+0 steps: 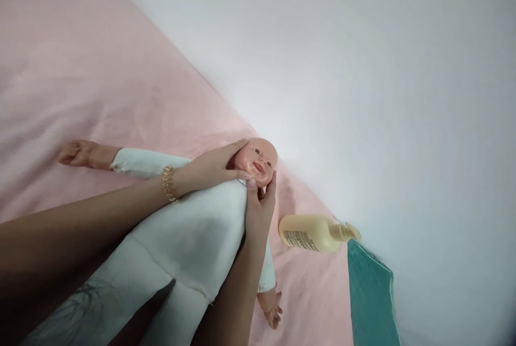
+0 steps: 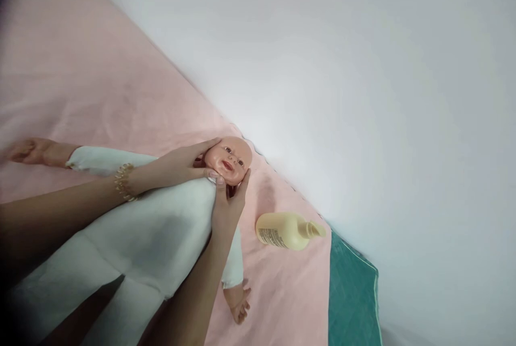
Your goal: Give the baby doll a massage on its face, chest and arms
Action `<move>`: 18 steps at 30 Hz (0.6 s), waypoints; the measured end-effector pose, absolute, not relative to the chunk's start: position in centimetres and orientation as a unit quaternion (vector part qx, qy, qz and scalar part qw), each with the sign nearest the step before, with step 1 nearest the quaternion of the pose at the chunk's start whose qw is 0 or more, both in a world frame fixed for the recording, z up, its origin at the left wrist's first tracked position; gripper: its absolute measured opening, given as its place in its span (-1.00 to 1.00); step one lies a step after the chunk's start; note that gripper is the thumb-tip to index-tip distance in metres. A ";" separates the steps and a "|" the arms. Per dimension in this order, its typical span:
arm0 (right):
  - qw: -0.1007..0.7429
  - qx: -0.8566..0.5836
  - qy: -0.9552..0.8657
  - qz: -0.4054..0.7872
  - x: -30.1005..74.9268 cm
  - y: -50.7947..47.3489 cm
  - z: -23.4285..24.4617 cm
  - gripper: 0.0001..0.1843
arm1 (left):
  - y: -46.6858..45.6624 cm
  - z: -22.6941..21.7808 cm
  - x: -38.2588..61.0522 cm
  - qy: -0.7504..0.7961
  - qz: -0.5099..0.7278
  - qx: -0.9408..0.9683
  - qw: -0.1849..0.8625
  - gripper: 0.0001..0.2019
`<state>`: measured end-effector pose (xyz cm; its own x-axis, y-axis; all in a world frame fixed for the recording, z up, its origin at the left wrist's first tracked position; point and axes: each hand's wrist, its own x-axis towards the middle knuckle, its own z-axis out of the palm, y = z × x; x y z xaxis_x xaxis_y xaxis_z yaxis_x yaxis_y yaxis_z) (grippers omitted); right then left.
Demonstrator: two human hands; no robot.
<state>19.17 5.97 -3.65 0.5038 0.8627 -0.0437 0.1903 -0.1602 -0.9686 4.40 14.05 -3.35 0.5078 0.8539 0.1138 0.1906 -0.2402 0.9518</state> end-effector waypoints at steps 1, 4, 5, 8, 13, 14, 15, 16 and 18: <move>0.523 -0.693 -0.383 0.316 19.1 6.0 -3.7 -0.02 | 14.1 -3.4 4.4 0.365 0.336 0.713 0.495 -0.22; 0.527 -0.691 -0.388 0.307 19.2 6.0 -3.9 -0.04 | 14.3 -3.8 4.6 0.388 0.332 0.714 0.479 -0.19; 0.528 -0.690 -0.391 0.303 19.2 6.0 -3.9 -0.06 | 14.3 -3.8 4.6 0.396 0.327 0.715 0.474 -0.18; 0.521 -0.695 -0.401 0.292 19.4 6.0 -3.8 -0.12 | 14.4 -3.9 4.6 0.398 0.316 0.723 0.468 -0.23; 0.504 -0.705 -0.423 0.264 19.7 5.9 -3.9 -0.20 | 14.3 -3.6 4.5 0.400 0.307 0.729 0.463 -0.30; 0.505 -0.705 -0.425 0.260 19.8 5.9 -4.1 -0.21 | 14.3 -3.6 4.5 0.402 0.306 0.730 0.460 -0.31; 0.510 -0.701 -0.424 0.260 19.9 6.0 -4.3 -0.20 | 14.4 -3.6 4.5 0.401 0.307 0.732 0.457 -0.32; 0.518 -0.695 -0.422 0.265 20.0 6.0 -4.5 -0.19 | 14.4 -3.6 4.6 0.399 0.309 0.734 0.455 -0.34; 0.539 -0.677 -0.414 0.283 20.2 6.1 -5.0 -0.17 | 14.4 -3.6 4.7 0.395 0.316 0.733 0.455 -0.38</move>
